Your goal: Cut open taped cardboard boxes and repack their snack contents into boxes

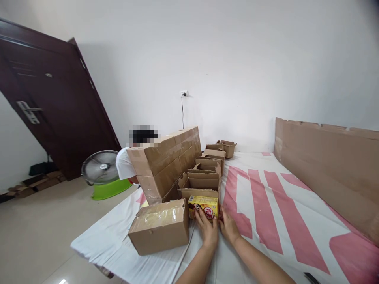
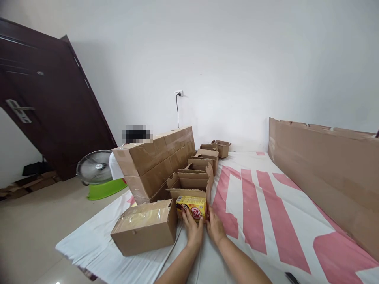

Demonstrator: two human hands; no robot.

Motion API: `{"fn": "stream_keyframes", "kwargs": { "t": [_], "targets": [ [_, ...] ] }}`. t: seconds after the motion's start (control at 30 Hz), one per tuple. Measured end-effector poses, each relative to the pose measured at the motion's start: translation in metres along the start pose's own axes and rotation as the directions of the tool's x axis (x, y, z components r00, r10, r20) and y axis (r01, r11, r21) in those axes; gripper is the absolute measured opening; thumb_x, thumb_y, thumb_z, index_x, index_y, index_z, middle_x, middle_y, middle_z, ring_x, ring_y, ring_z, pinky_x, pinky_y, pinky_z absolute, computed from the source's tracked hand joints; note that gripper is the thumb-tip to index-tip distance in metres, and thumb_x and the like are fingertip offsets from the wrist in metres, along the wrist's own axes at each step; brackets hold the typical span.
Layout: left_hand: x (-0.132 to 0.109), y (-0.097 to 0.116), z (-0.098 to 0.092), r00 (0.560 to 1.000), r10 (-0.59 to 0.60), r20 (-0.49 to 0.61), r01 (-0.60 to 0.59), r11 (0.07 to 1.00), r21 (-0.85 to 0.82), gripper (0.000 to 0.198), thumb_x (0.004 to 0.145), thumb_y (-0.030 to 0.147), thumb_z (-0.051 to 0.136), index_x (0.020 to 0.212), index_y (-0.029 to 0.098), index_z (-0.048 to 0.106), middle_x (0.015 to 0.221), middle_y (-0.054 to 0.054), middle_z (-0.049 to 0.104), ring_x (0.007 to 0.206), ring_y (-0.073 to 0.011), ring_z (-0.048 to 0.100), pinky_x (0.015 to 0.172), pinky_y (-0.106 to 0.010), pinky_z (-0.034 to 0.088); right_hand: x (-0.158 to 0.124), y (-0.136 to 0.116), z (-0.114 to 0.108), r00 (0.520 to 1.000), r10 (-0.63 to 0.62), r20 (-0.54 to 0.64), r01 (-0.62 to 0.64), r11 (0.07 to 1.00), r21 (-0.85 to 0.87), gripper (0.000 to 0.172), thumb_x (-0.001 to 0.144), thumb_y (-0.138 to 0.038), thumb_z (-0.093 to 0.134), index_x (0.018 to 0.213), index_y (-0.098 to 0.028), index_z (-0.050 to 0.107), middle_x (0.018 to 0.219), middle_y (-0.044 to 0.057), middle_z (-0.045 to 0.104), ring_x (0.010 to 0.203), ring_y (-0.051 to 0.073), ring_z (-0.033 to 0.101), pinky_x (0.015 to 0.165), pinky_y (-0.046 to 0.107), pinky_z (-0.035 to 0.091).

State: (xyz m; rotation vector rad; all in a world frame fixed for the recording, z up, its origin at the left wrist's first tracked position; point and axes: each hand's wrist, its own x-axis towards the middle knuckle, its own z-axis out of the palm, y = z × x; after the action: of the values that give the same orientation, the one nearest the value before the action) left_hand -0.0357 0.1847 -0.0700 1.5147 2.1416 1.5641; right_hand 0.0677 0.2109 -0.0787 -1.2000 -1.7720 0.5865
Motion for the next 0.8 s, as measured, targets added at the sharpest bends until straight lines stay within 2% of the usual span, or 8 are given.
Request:
{"fn": "stream_keyframes", "kwargs": {
  "t": [0.1,0.3,0.47,0.57,0.7,0.8],
  "targets": [
    [0.006,0.002,0.006,1.000,-0.009,-0.028,0.009,1.000,0.002,0.074,0.082,0.031,0.048,0.146,0.006,0.020,0.155,-0.027,0.015,0.147,-0.0355,0.013,0.116,-0.051,0.023,-0.001,0.000,0.001,1.000,-0.015,-0.005,0.015,1.000,0.018,0.060,0.080,-0.012,0.046,0.140,-0.020,0.041,0.134,0.011,0.059,0.119,0.023,0.058,0.101,0.039,0.047],
    [0.008,0.007,0.011,0.998,-0.013,-0.061,0.012,1.000,-0.017,0.075,0.082,0.029,0.052,0.146,0.009,0.018,0.154,-0.027,0.017,0.146,-0.0372,0.013,0.114,-0.056,0.023,-0.003,-0.003,-0.002,0.999,0.005,-0.037,-0.005,1.000,-0.018,0.045,0.083,-0.020,0.049,0.128,-0.020,0.052,0.124,0.012,0.065,0.114,0.027,0.061,0.097,0.042,0.049],
    [0.014,0.004,0.005,0.999,0.021,-0.034,-0.023,0.999,-0.046,0.071,0.081,0.031,0.054,0.143,0.011,0.027,0.154,-0.025,0.021,0.146,-0.0359,0.016,0.115,-0.054,0.023,-0.004,-0.005,-0.003,0.999,0.017,-0.034,-0.019,0.998,-0.064,0.042,0.082,-0.018,0.049,0.123,-0.020,0.055,0.120,0.012,0.066,0.109,0.027,0.062,0.094,0.040,0.049],
    [0.024,0.000,0.000,1.000,0.016,-0.017,-0.017,0.998,-0.066,0.073,0.080,0.031,0.055,0.144,0.012,0.025,0.155,-0.023,0.020,0.147,-0.0338,0.015,0.116,-0.052,0.022,-0.004,-0.006,-0.004,0.999,0.022,-0.027,-0.024,0.996,-0.089,0.041,0.080,-0.016,0.050,0.121,-0.017,0.056,0.116,0.013,0.066,0.104,0.027,0.064,0.090,0.039,0.051],
    [0.044,-0.006,-0.006,0.999,-0.032,0.015,0.034,0.996,-0.083,0.078,0.079,0.027,0.056,0.145,0.007,0.021,0.157,-0.026,0.012,0.149,-0.0319,0.007,0.119,-0.048,0.017,-0.005,-0.008,-0.006,1.000,0.027,-0.013,-0.028,0.994,-0.110,0.040,0.079,-0.014,0.049,0.118,-0.018,0.057,0.113,0.012,0.067,0.101,0.025,0.065,0.088,0.036,0.051],
    [0.045,-0.006,-0.013,0.996,-0.068,0.056,0.073,0.993,-0.091,0.077,0.080,0.027,0.054,0.145,0.005,0.020,0.156,-0.028,0.011,0.148,-0.0334,0.006,0.118,-0.050,0.018,-0.005,-0.009,-0.008,0.999,0.034,0.002,-0.034,0.992,-0.120,0.038,0.081,-0.014,0.048,0.117,-0.017,0.058,0.112,0.013,0.066,0.101,0.025,0.064,0.089,0.036,0.050]
  ]
}}
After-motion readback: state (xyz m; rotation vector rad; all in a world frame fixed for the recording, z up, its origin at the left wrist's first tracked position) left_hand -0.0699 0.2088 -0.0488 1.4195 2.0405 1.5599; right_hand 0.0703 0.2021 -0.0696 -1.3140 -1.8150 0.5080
